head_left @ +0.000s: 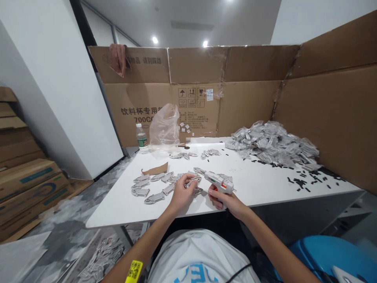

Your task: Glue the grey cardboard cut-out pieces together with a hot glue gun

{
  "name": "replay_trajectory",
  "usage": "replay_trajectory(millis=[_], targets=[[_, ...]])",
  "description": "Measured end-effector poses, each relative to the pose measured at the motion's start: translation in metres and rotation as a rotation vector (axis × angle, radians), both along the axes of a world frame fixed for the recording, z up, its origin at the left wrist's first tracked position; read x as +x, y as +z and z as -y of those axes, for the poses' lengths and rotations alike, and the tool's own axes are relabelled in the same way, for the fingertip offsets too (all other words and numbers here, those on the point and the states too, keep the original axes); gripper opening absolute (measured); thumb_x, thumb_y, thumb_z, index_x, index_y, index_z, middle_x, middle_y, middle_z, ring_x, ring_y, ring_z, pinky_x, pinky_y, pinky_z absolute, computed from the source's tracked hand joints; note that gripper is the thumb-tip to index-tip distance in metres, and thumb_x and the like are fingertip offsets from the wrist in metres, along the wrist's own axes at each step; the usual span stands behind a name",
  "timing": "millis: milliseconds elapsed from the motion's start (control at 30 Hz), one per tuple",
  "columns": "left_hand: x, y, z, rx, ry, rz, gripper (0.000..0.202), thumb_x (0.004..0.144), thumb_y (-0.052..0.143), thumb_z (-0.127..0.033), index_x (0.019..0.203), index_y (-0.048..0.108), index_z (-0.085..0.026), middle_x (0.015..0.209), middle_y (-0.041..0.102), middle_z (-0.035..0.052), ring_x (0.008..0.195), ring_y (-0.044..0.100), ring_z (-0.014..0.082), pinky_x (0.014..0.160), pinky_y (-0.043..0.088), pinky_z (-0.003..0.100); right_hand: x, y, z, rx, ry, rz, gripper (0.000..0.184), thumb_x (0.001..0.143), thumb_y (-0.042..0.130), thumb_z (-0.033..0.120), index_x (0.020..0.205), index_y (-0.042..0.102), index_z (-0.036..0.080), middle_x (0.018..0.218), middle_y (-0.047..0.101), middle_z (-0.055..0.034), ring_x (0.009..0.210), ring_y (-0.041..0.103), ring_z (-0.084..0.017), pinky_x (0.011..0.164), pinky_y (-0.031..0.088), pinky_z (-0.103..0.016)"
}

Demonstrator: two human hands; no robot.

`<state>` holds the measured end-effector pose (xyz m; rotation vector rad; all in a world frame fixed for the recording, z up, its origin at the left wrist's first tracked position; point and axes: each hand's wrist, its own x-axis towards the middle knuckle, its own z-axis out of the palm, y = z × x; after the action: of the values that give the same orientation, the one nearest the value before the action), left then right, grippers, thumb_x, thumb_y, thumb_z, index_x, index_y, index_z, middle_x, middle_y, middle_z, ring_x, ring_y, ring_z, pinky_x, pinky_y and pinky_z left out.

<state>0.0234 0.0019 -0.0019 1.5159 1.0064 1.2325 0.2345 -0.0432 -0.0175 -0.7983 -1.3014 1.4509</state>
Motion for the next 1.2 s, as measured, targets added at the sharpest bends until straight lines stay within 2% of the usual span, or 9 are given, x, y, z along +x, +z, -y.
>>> replay_trajectory(millis=[400, 967, 1200], targets=[[-0.0009, -0.0016, -0.0018, 0.029, -0.008, -0.014, 0.031, 0.093, 0.072, -0.046, 0.109, 0.069, -0.019, 0.093, 0.071, 0.0038, 0.075, 0.067, 0.0158, 0.063, 0.052, 0.025, 0.0001, -0.0015, 0.0002, 0.002, -0.006, -0.001, 0.044, 0.09, 0.086, 0.057, 0.087, 0.063, 0.02, 0.07, 0.06, 0.0025, 0.048, 0.04, -0.008, 0.051, 0.031, -0.026], [-0.0017, -0.0047, -0.0026, 0.034, -0.024, -0.01, 0.03, 0.096, 0.072, -0.046, 0.11, 0.07, -0.02, 0.097, 0.072, 0.0047, 0.078, 0.068, 0.0164, 0.064, 0.052, 0.025, 0.0007, -0.0032, -0.0006, 0.012, -0.004, 0.013, 0.043, 0.092, 0.084, 0.057, 0.087, 0.062, 0.02, 0.072, 0.06, 0.0027, 0.048, 0.04, -0.007, 0.051, 0.03, -0.026], [-0.0007, -0.0018, 0.0006, 0.01, -0.01, -0.013, 0.03, 0.095, 0.072, -0.045, 0.11, 0.07, -0.019, 0.09, 0.071, 0.0027, 0.065, 0.061, 0.0126, 0.059, 0.049, 0.025, -0.0002, -0.003, -0.0003, 0.016, -0.009, 0.03, 0.045, 0.091, 0.084, 0.06, 0.087, 0.062, 0.02, 0.068, 0.057, 0.0042, 0.048, 0.039, -0.008, 0.051, 0.03, -0.026]])
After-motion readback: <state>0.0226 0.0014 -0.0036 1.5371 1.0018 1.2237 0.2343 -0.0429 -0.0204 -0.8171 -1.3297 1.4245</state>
